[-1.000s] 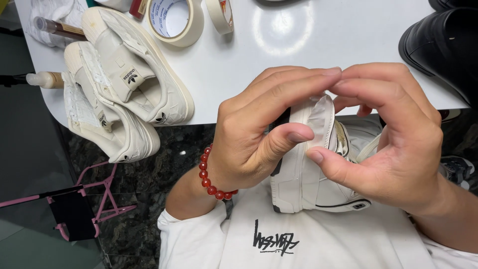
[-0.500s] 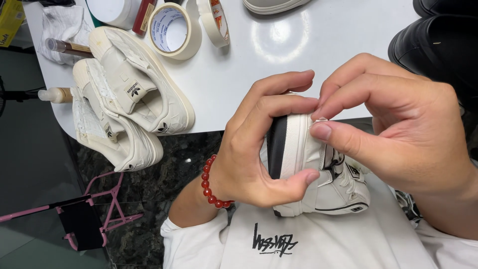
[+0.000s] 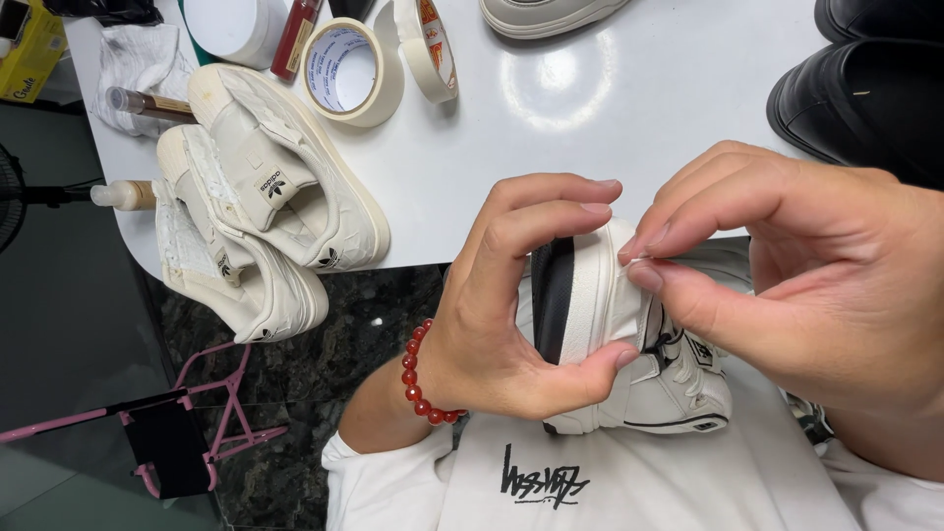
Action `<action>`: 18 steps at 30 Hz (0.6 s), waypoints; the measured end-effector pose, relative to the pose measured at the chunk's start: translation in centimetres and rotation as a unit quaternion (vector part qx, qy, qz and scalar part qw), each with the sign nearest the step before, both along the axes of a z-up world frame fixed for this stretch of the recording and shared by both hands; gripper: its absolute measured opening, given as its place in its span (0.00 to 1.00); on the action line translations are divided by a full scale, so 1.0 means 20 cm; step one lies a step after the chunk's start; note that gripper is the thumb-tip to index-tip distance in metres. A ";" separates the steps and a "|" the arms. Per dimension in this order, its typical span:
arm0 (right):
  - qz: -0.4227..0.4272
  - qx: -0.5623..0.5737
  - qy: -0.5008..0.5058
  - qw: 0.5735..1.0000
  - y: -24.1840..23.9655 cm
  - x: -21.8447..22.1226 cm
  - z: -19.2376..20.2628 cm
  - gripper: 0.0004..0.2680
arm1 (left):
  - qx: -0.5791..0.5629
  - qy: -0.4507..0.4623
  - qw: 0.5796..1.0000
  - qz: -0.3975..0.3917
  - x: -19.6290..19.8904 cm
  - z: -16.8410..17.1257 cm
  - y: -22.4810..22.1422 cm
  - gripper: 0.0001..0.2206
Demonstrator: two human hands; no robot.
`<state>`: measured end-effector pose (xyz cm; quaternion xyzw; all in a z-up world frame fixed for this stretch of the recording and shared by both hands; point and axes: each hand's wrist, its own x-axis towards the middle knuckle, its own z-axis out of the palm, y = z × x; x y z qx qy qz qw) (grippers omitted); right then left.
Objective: The person holds a white sneaker on their lap and applies masking tape around the edge where the sole meets the upper, pressing the tape down along the sole. They tear pieces of tape from the roll, smooth them into place, and turn the shoe to tape different sections before setting it down.
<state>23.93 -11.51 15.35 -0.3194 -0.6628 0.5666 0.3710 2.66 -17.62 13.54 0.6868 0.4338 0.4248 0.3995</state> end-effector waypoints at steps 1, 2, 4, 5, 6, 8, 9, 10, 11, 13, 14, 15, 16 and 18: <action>0.000 0.001 0.000 1.000 -0.01 0.00 -0.01 0.08 | 0.001 0.000 1.000 0.000 0.01 -0.01 -0.01 0.35; -0.011 -0.007 0.005 1.000 -0.01 0.00 -0.01 0.08 | 0.007 -0.007 1.000 0.006 0.01 -0.01 -0.01 0.33; -0.021 -0.015 0.010 1.000 -0.03 0.00 -0.02 0.08 | 0.014 -0.013 1.000 0.013 0.01 -0.02 -0.02 0.32; -0.032 -0.026 0.015 0.999 -0.03 -0.01 -0.03 0.07 | 0.018 -0.022 0.999 0.014 0.01 -0.02 -0.02 0.31; -0.043 -0.038 0.019 0.998 -0.04 -0.01 -0.04 0.07 | 0.022 -0.031 0.999 0.015 0.01 -0.03 -0.02 0.29; -0.050 -0.048 0.024 0.997 -0.04 -0.02 -0.03 0.07 | 0.019 -0.034 0.999 0.014 0.02 -0.02 -0.02 0.29; -0.057 -0.059 0.028 0.996 -0.03 -0.03 -0.03 0.07 | 0.017 -0.037 0.999 0.014 0.02 -0.02 -0.01 0.28; -0.059 -0.058 0.029 0.996 -0.03 -0.03 -0.03 0.07 | 0.017 -0.036 0.999 0.011 0.02 -0.02 -0.01 0.28; -0.057 -0.061 0.037 0.996 -0.03 -0.03 -0.03 0.07 | 0.015 -0.040 0.999 0.013 0.02 -0.01 -0.01 0.27; -0.057 -0.063 0.046 0.995 -0.03 -0.03 -0.04 0.08 | 0.012 -0.043 0.999 0.012 0.02 -0.02 -0.01 0.27; -0.053 -0.059 0.054 0.995 -0.03 -0.02 -0.04 0.08 | 0.009 -0.050 0.999 0.010 0.01 -0.03 -0.02 0.26; -0.047 -0.055 0.062 0.995 -0.03 -0.02 -0.04 0.08 | 0.006 -0.057 0.998 0.011 0.01 -0.04 -0.02 0.25; -0.048 -0.054 0.063 0.995 -0.03 -0.02 -0.04 0.08 | 0.006 -0.056 0.998 0.010 0.01 -0.04 -0.02 0.25; -0.042 -0.041 0.069 0.996 -0.03 -0.01 -0.05 0.07 | 0.001 -0.064 0.998 0.010 0.01 -0.05 -0.02 0.25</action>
